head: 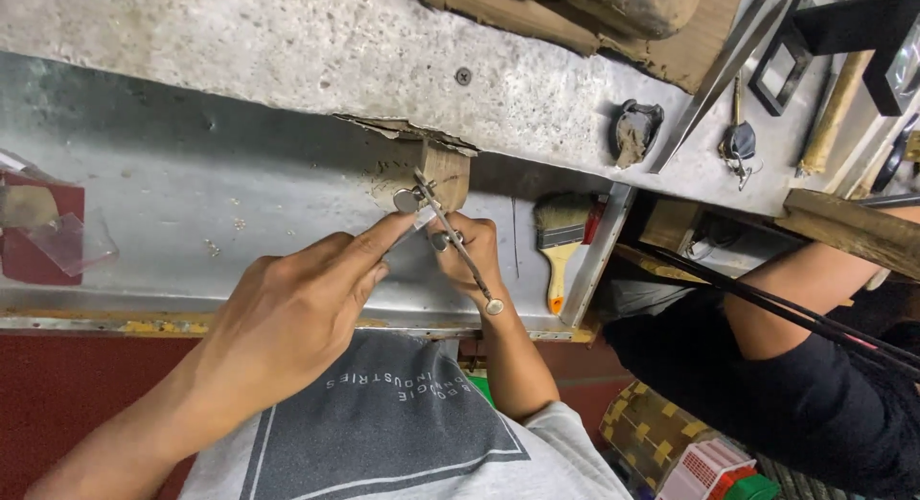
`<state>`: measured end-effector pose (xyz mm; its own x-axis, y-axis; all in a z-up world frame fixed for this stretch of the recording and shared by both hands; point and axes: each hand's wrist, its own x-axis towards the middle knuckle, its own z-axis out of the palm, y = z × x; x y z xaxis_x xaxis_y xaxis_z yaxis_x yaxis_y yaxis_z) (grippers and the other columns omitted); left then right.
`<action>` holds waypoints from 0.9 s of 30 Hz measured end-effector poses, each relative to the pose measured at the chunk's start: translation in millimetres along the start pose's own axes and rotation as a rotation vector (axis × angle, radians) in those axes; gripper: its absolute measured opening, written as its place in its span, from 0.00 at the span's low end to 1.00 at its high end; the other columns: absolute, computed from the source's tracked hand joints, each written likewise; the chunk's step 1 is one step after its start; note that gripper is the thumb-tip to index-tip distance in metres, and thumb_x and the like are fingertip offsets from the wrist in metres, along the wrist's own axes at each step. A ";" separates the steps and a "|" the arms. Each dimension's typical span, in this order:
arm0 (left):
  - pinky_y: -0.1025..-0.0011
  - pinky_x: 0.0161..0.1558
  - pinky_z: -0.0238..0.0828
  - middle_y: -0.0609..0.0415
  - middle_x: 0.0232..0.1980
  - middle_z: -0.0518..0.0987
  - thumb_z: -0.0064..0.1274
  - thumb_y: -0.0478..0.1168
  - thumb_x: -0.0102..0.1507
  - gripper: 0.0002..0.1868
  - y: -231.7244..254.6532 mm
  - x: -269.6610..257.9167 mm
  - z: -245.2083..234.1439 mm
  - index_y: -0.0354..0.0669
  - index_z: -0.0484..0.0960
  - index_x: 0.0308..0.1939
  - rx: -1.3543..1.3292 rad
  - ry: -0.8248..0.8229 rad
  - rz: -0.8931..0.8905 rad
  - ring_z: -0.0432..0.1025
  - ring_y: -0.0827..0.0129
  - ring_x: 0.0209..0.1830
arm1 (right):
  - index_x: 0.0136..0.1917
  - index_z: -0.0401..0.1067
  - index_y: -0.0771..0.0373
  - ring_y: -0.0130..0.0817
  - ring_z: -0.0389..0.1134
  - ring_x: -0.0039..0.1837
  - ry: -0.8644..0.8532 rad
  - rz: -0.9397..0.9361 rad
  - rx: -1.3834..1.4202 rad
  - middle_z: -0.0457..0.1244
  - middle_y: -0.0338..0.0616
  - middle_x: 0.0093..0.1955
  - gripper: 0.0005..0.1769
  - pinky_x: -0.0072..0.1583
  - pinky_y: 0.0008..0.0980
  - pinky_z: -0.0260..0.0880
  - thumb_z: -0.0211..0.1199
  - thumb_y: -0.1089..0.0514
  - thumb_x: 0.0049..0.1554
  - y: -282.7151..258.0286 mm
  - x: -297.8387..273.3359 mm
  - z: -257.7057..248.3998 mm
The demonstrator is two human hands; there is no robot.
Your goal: Cutting a small metal piece using a jeweler's saw on a workbench
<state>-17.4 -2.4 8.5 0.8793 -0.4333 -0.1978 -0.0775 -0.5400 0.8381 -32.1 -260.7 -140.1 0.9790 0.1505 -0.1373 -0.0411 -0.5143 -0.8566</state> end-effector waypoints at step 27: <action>0.57 0.25 0.77 0.51 0.53 0.85 0.48 0.36 0.68 0.29 -2.8 5.3 -3.8 0.46 0.68 0.74 -0.046 0.039 0.069 0.80 0.57 0.33 | 0.27 0.59 0.53 0.19 0.47 0.30 -0.004 -0.026 -0.065 0.49 0.27 0.24 0.25 0.33 0.28 0.45 0.55 0.48 0.66 8.9 -2.3 1.8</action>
<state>-10.8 -0.5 7.0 0.8904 -0.4392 -0.1197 -0.1174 -0.4756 0.8718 -35.1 -264.1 -148.3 0.9788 0.1678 -0.1176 -0.0024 -0.5642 -0.8256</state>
